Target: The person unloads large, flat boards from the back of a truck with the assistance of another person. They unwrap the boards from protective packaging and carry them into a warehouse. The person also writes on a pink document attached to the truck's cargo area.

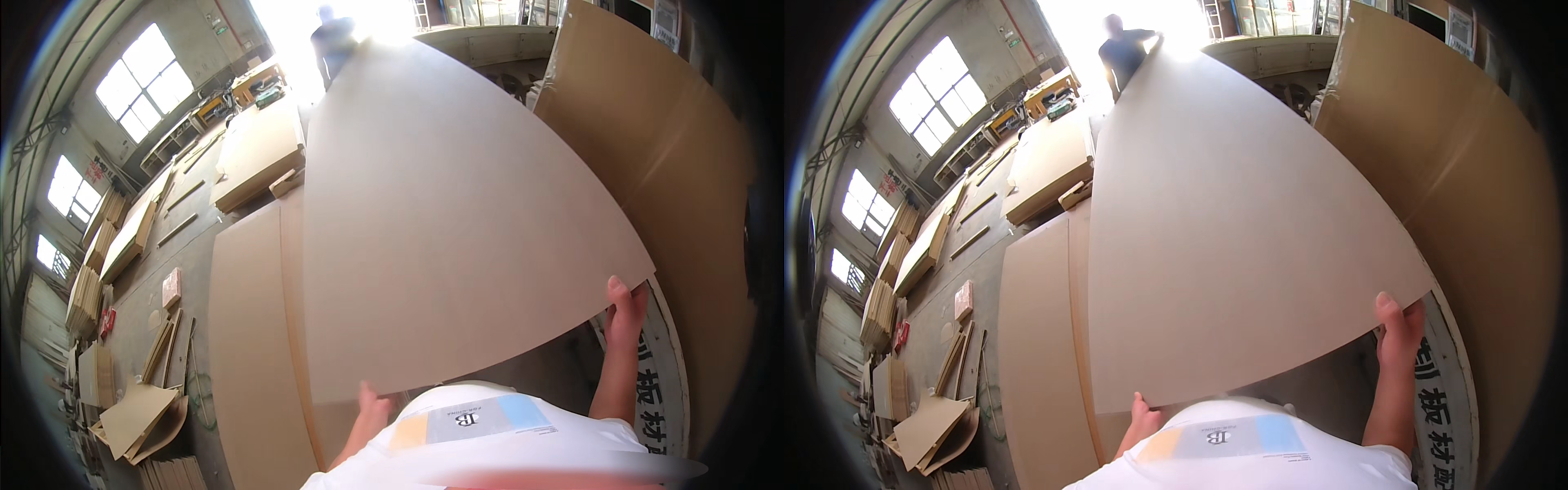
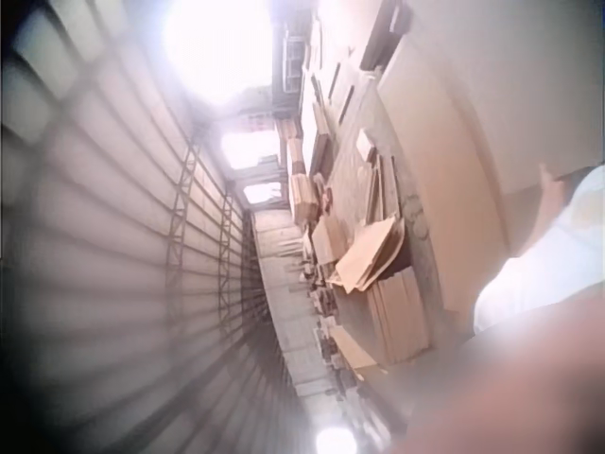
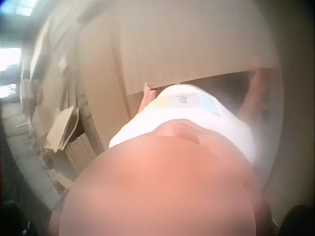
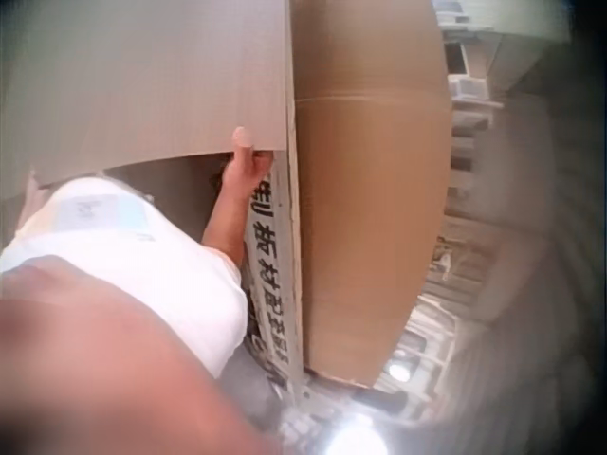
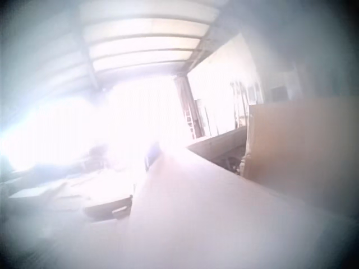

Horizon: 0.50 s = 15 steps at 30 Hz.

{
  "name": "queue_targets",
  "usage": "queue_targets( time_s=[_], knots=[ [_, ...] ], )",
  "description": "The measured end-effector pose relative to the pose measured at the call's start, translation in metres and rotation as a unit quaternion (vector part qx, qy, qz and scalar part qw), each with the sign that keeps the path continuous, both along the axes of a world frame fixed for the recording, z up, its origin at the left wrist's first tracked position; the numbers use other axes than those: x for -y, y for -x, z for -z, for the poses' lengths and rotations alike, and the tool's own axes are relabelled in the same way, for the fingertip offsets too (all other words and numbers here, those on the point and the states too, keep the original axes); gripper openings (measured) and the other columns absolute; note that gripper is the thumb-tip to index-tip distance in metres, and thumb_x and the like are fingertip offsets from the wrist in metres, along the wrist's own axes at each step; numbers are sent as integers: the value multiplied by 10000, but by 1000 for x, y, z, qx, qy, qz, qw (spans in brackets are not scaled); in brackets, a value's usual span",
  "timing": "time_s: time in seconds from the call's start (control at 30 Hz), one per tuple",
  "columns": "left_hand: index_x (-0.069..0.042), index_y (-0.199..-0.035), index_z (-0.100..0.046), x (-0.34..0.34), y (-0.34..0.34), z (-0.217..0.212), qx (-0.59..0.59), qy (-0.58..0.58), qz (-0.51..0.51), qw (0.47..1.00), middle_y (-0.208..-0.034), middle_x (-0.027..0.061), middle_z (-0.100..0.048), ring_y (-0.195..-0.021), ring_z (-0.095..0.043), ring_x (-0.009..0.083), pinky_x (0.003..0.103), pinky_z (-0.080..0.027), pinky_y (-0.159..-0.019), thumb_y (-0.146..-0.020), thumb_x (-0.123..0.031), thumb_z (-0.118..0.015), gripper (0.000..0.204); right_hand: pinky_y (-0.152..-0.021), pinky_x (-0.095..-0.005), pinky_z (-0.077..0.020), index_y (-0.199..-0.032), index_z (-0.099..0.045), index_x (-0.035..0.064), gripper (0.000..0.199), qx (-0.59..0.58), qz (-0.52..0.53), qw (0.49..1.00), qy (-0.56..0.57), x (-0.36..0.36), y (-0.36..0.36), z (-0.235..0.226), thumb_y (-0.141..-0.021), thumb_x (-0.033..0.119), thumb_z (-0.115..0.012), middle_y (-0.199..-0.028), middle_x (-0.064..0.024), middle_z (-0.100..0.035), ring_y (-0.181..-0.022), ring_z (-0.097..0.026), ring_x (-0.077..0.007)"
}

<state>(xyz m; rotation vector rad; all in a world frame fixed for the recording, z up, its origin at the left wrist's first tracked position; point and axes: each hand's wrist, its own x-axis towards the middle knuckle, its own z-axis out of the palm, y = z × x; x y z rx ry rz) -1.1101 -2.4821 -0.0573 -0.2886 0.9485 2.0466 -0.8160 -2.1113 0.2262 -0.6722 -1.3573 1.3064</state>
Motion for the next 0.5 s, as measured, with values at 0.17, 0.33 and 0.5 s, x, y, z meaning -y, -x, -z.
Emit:
queue_targets(
  time_s=[0.17,0.33,0.5],
  knots=[
    [-66,-1299,-573,-73,106,1,227,40,-71,970,-1273,92,-629,-1203,-573,275,417,-484,-1019,-1022,-399,-467,446,-918,-297,-445,-1185,-614,-33,383,-10,30,999,19,-57,101,-17,-852,155,-634,-1124,-46,-638,-1027,-576,-121],
    [-54,-1338,-521,-141,219,16,24,-55,26,998,-1292,89,-626,-1217,-564,259,438,-461,-1041,-1056,-410,-394,472,-888,-280,-440,-1159,-621,-18,388,-91,53,994,-4,-129,203,-27,-820,166,-659,-1097,-40,-636,-995,-570,-112],
    [-46,-1380,-477,-222,303,-2,178,-37,24,983,-1390,130,-531,-1289,-499,277,458,-394,-1082,-1045,-283,-404,416,-823,-276,-426,-1061,-633,-1,300,-49,44,998,-11,-220,293,-9,-819,172,-672,-1005,-5,-618,-907,-538,-91]
  ],
)
